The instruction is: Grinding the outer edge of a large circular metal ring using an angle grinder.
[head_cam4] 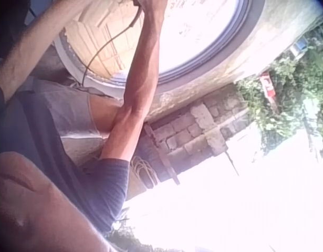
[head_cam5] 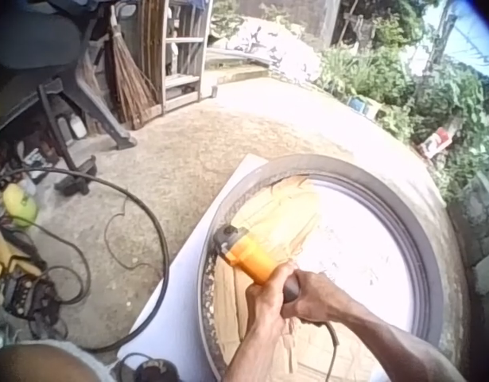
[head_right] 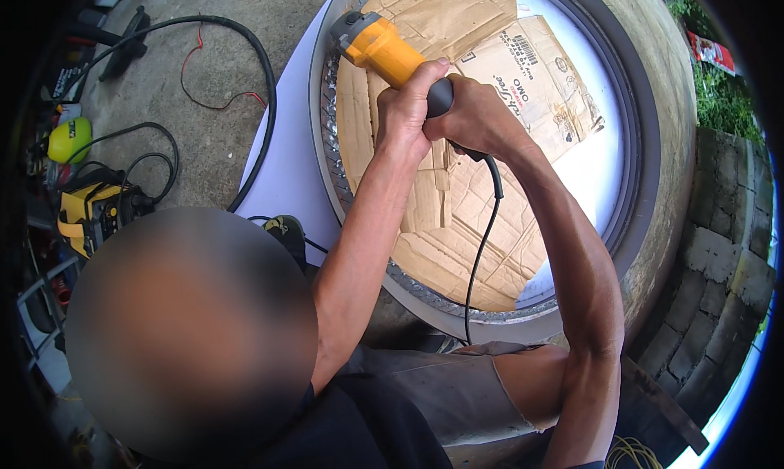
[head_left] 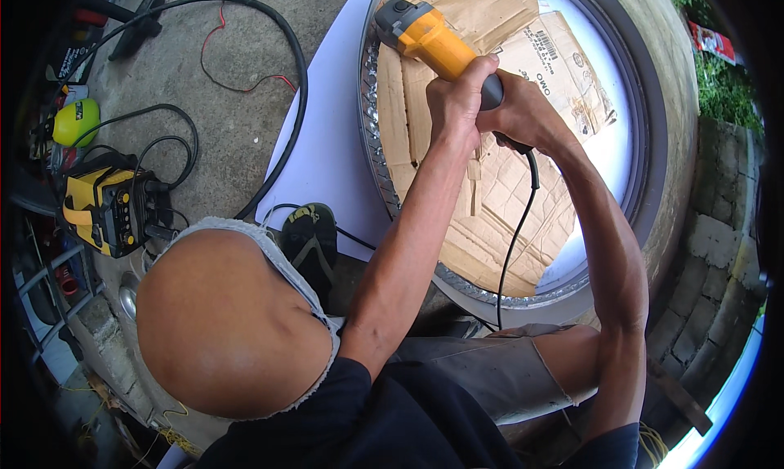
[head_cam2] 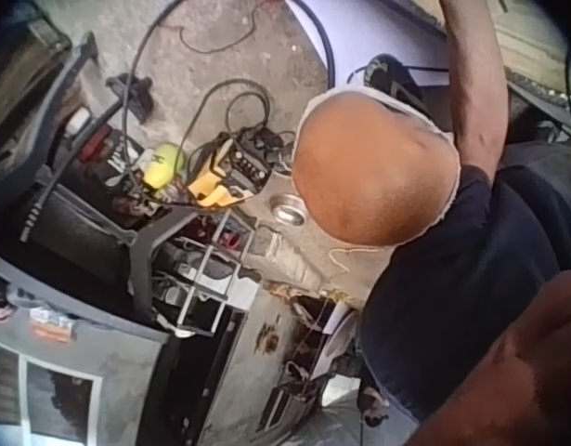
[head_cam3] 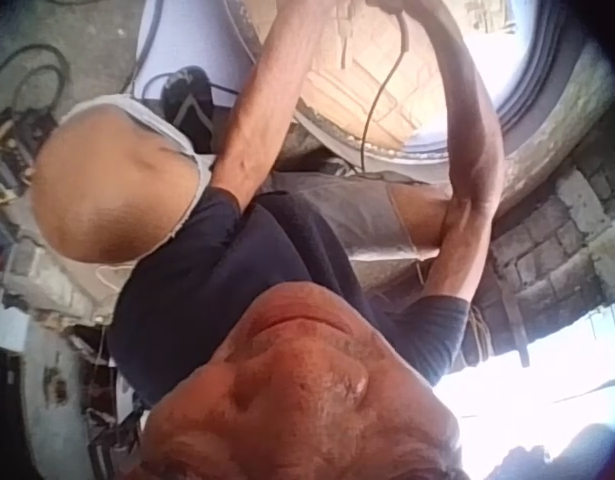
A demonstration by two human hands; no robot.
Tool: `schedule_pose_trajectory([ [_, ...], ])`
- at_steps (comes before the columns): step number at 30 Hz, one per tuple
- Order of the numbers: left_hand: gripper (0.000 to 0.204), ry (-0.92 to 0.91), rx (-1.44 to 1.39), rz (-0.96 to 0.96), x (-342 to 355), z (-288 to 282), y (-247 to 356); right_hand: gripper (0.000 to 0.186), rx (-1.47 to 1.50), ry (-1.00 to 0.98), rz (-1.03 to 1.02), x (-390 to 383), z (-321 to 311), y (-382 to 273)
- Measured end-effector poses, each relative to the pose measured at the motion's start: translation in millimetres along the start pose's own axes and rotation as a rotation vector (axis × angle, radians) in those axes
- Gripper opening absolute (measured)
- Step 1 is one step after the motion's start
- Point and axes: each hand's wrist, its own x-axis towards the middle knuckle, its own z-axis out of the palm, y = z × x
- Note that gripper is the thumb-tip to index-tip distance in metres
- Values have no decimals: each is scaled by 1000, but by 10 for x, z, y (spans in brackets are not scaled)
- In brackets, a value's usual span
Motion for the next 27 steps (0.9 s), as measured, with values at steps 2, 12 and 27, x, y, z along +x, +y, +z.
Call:
schedule_pose_trajectory([
  [2,41,-18,12,-32,19,-9,-6,49,-10,11,6,21,7,4],
  [12,40,-11,15,5,7,-2,-8,50,-37,26,-38,50,-5,90],
  [27,39,-7,-1,-3,-3,15,14,49,8,12,-11,89,-24,59],
])
